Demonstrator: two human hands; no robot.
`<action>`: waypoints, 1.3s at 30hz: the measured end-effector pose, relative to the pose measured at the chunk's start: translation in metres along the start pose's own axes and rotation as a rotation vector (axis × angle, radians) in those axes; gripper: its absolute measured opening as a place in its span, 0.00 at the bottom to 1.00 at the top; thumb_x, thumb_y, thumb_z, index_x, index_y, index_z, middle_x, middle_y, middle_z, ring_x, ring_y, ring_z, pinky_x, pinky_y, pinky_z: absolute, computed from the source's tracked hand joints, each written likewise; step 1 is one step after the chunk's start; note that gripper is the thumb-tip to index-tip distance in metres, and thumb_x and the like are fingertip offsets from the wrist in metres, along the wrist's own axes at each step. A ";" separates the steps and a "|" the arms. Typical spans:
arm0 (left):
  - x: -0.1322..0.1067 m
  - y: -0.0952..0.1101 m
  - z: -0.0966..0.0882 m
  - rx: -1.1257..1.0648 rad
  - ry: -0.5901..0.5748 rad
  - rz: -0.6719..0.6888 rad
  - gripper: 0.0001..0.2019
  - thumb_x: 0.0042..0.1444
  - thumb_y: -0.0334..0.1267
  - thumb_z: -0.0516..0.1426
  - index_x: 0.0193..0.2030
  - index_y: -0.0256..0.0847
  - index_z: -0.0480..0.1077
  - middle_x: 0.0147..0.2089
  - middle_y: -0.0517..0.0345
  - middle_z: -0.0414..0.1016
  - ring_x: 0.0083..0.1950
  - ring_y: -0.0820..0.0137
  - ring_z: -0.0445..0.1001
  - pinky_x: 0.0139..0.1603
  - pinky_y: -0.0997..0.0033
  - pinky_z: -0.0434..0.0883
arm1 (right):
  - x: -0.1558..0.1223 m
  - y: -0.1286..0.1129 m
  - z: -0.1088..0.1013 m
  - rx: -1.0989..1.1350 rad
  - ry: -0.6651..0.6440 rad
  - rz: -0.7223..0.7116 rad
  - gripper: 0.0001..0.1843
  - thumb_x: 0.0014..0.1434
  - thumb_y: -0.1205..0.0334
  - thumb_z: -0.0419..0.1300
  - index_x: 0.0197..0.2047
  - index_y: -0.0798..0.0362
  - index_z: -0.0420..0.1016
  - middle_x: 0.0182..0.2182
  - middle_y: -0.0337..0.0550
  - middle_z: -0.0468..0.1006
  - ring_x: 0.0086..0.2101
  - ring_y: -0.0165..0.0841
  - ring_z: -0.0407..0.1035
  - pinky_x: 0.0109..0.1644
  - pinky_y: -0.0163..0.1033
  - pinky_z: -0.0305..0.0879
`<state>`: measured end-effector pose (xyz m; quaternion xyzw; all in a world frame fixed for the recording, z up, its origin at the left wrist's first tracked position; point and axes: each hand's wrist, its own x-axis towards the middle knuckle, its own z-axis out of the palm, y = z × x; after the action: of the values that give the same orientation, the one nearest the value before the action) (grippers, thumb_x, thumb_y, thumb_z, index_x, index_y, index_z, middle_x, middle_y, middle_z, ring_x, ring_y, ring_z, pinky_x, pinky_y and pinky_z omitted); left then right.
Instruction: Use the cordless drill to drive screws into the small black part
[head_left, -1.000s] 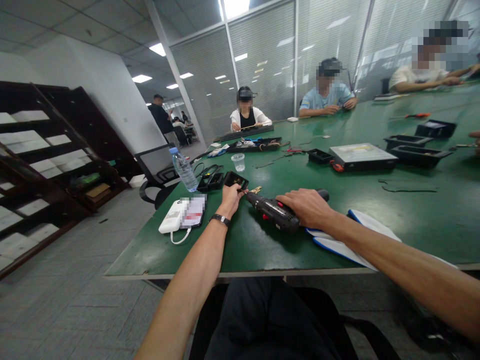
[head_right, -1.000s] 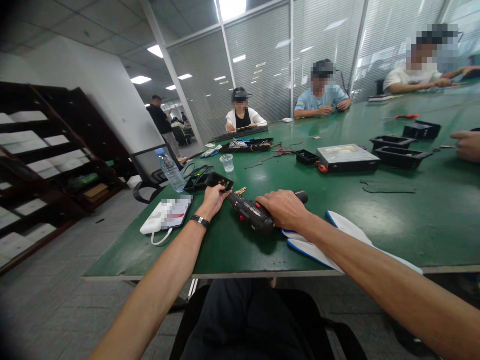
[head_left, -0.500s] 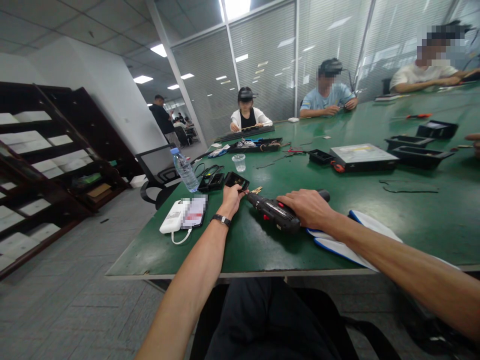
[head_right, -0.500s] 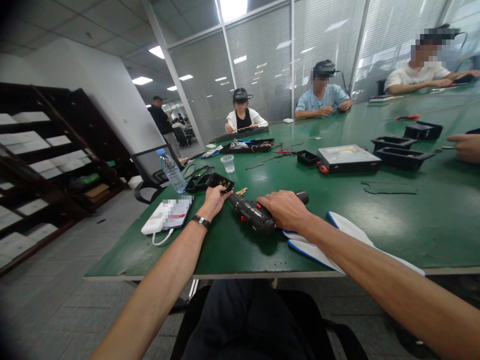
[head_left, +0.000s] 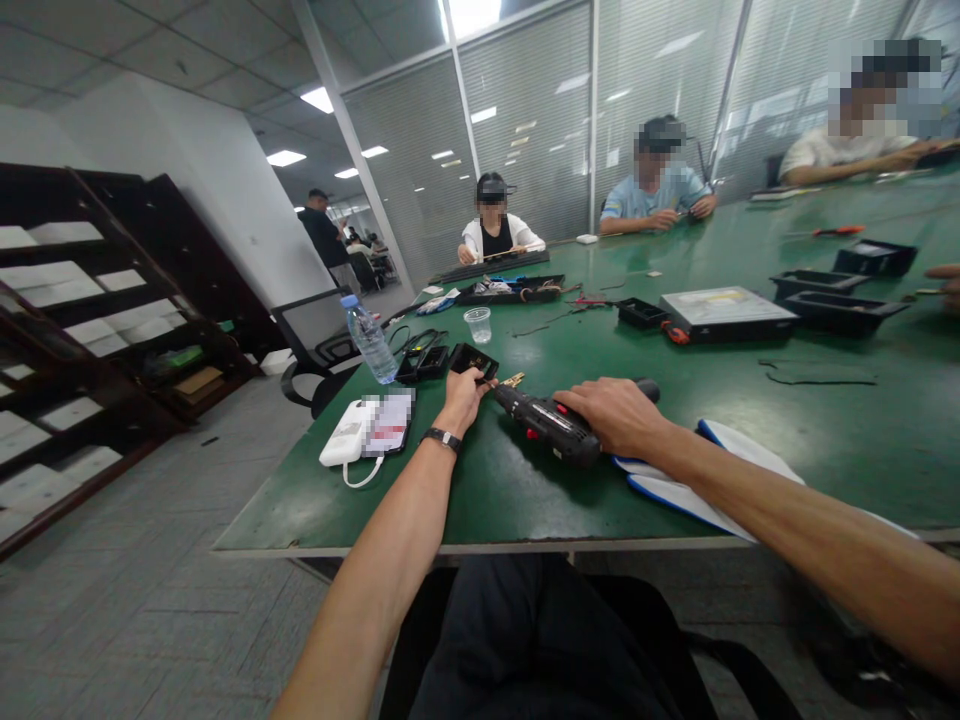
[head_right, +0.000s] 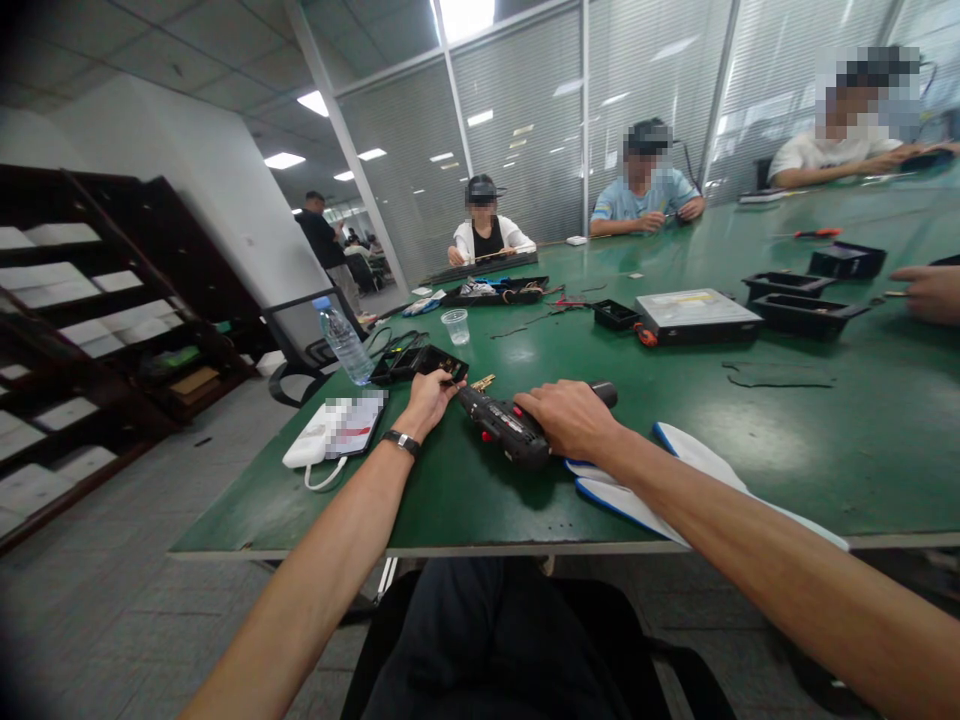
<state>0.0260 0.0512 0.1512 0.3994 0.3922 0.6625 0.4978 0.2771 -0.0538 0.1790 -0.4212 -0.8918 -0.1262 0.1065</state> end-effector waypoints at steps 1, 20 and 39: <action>0.000 0.000 0.000 -0.001 0.000 0.002 0.15 0.41 0.23 0.55 0.38 0.37 0.67 0.36 0.53 0.73 0.38 0.66 0.75 0.40 0.60 0.76 | 0.000 0.000 0.000 -0.002 -0.002 0.000 0.19 0.58 0.61 0.57 0.53 0.50 0.71 0.40 0.47 0.80 0.38 0.40 0.73 0.37 0.40 0.54; 0.001 -0.001 -0.001 -0.012 0.024 0.002 0.15 0.41 0.23 0.55 0.38 0.38 0.66 0.37 0.54 0.73 0.38 0.66 0.75 0.40 0.60 0.77 | 0.000 0.001 0.002 0.005 0.013 0.000 0.20 0.58 0.60 0.58 0.54 0.50 0.71 0.40 0.48 0.80 0.38 0.41 0.73 0.38 0.40 0.54; 0.002 -0.003 0.001 0.068 0.034 0.040 0.17 0.42 0.24 0.55 0.41 0.40 0.65 0.39 0.55 0.72 0.36 0.69 0.73 0.35 0.66 0.76 | 0.000 0.000 0.001 0.012 -0.008 0.019 0.21 0.58 0.61 0.57 0.55 0.49 0.71 0.40 0.48 0.80 0.40 0.40 0.73 0.39 0.40 0.55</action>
<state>0.0277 0.0535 0.1486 0.4125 0.4149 0.6653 0.4638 0.2767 -0.0536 0.1783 -0.4296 -0.8889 -0.1182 0.1068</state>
